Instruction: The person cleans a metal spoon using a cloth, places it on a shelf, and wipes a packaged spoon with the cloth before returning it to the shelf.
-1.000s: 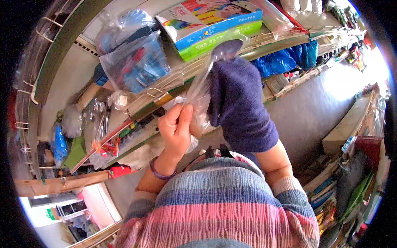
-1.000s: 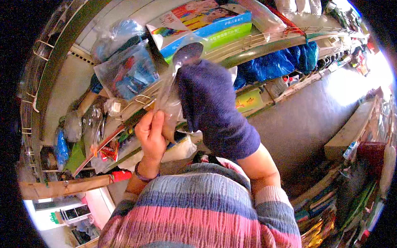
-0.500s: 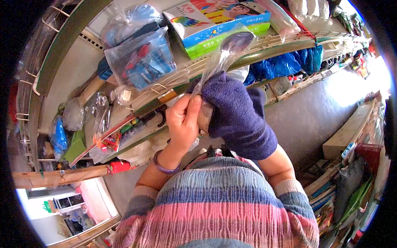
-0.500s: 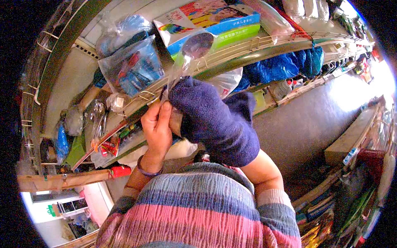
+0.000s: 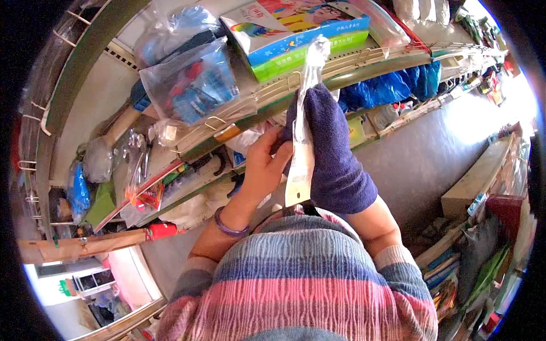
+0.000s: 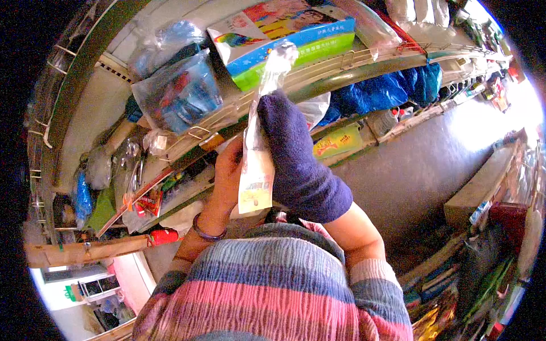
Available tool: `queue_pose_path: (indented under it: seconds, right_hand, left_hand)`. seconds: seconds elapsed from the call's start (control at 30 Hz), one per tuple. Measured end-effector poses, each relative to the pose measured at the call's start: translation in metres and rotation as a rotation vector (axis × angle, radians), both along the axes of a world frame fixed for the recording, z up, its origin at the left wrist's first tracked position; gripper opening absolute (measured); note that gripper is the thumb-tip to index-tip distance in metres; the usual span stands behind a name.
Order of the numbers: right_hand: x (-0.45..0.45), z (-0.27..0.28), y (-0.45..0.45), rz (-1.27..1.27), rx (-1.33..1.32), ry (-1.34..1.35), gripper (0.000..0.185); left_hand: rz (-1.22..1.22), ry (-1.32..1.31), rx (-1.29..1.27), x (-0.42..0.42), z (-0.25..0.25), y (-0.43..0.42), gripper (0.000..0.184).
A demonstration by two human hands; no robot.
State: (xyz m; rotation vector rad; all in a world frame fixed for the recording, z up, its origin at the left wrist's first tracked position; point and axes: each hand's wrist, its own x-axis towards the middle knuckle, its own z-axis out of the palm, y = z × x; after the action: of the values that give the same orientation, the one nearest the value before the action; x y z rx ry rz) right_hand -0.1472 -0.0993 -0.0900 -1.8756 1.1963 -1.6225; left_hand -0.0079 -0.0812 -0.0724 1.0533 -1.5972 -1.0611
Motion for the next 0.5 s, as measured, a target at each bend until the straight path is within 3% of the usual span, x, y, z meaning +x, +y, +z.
queue_pose_path:
  seconds: [0.07, 0.13, 0.17, 0.27, 0.33, 0.37, 0.43, 0.5]
  right_hand:
    - [0.000, -0.008, -0.007, -0.110, -0.143, 0.114, 0.050]
    - [-0.005, -0.024, -0.019, -0.085, -0.138, 0.164, 0.050]
    - [0.002, -0.020, -0.014, 0.002, -0.038, -0.133, 0.045]
    - [-0.015, 0.016, -0.009, -0.088, -0.298, 0.211, 0.036]
    - [-0.038, 0.030, -0.016, 0.152, -0.243, 0.299, 0.030]
    - [-0.046, 0.031, -0.018, 0.273, -0.181, 0.331, 0.027]
    - [-0.053, 0.031, -0.018, 0.455, 0.123, 0.387, 0.023]
    - [-0.051, 0.025, -0.017, 0.620, 0.073, 0.446, 0.021]
  left_hand:
    - [-0.014, -0.141, -0.041, 0.005, -0.002, -0.001, 0.017]
    - [-0.082, -0.083, -0.040, 0.009, -0.004, -0.002, 0.015]
    - [-0.124, -0.056, -0.078, 0.011, -0.008, -0.004, 0.014]
    - [-0.219, -0.042, -0.087, 0.028, -0.023, -0.014, 0.019]
    - [-0.135, -0.045, -0.018, 0.043, -0.029, -0.018, 0.025]
    - [-0.123, -0.006, 0.046, 0.051, -0.006, -0.024, 0.027]
    - [0.004, 0.012, 0.034, 0.069, 0.018, -0.038, 0.046]
    - [-0.063, -0.055, 0.026, 0.074, 0.054, -0.042, 0.040]
